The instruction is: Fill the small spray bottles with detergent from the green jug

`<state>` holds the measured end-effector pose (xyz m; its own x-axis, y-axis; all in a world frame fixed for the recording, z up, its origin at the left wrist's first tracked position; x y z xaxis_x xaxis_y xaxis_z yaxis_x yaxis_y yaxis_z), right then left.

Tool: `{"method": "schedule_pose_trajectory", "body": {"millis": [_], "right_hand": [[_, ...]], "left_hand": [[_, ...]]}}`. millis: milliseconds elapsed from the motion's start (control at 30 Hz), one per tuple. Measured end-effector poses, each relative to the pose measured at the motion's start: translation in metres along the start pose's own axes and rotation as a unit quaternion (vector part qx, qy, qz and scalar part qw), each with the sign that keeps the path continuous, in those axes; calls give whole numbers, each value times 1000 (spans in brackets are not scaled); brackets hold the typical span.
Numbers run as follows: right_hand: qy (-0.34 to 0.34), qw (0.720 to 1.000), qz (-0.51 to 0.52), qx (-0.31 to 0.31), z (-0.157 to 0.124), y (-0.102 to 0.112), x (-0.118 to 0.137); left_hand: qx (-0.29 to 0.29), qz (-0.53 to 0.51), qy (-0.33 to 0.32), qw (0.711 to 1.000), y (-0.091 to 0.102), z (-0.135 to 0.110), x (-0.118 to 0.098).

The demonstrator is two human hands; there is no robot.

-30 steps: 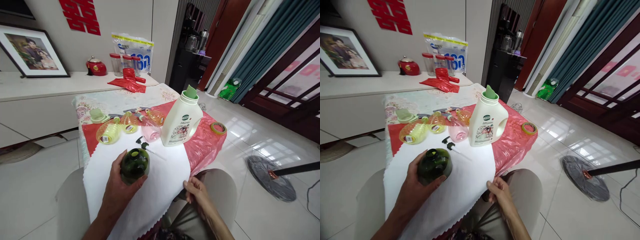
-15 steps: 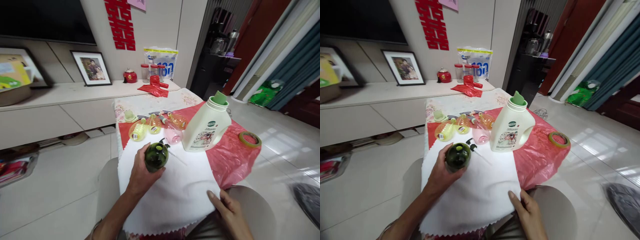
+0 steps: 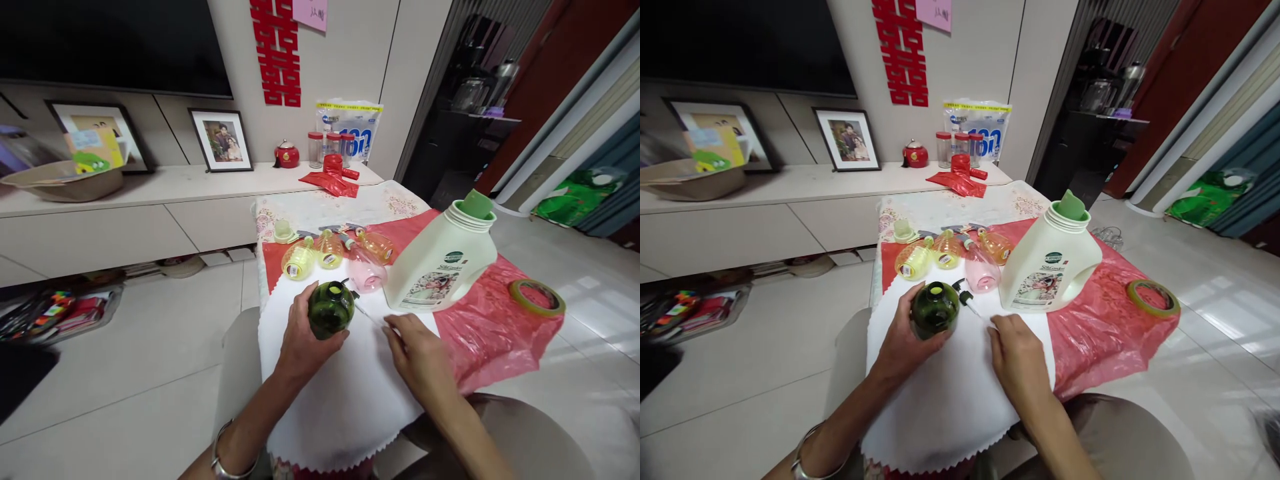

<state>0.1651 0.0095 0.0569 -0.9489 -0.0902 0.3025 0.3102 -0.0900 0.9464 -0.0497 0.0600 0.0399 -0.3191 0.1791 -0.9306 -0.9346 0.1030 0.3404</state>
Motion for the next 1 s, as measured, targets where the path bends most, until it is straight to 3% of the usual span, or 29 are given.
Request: {"method": "schedule_pose_trajectory", "body": {"millis": [133,267,367,500,567,667,767,867,1000], "right_hand": [[-19,998,-41,53,52,-29,27],[-37,996,-44,69,69,-44,30],[-30,998,-16,62,63,-32,29],[-7,996,88,8,40,18,28],[-3,967,244,-67,29,52,25],[18,871,458,-174,17,93,25],[52,798,564,-206,18,112,35],[66,782,592,-183,24,110,43],[57,796,588,-136,30,90,40]], "left_hand": [[-9,18,-21,1000,5,-3,-2],[-17,33,-35,999,11,-9,1],[-24,31,-26,999,15,-13,3],[-9,30,-5,999,12,-15,2],[6,31,2,1000,7,-16,-1],[28,33,-6,999,-4,-17,-7],[46,39,-35,998,-16,-18,-15],[57,49,-63,995,-25,-19,-22],[73,53,-75,993,-31,-21,-31]]}}
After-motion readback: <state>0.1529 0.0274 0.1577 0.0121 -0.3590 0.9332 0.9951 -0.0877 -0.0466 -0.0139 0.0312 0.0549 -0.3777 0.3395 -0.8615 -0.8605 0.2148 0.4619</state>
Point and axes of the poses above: each hand's wrist, its own z-axis towards the middle knuckle, its own y-axis out of the back of the hand, x = y × z, the point moved 6 cm from there along z, towards the middle knuckle, and after that the axes turned 8 degrees about x, right-handed, at the moved point
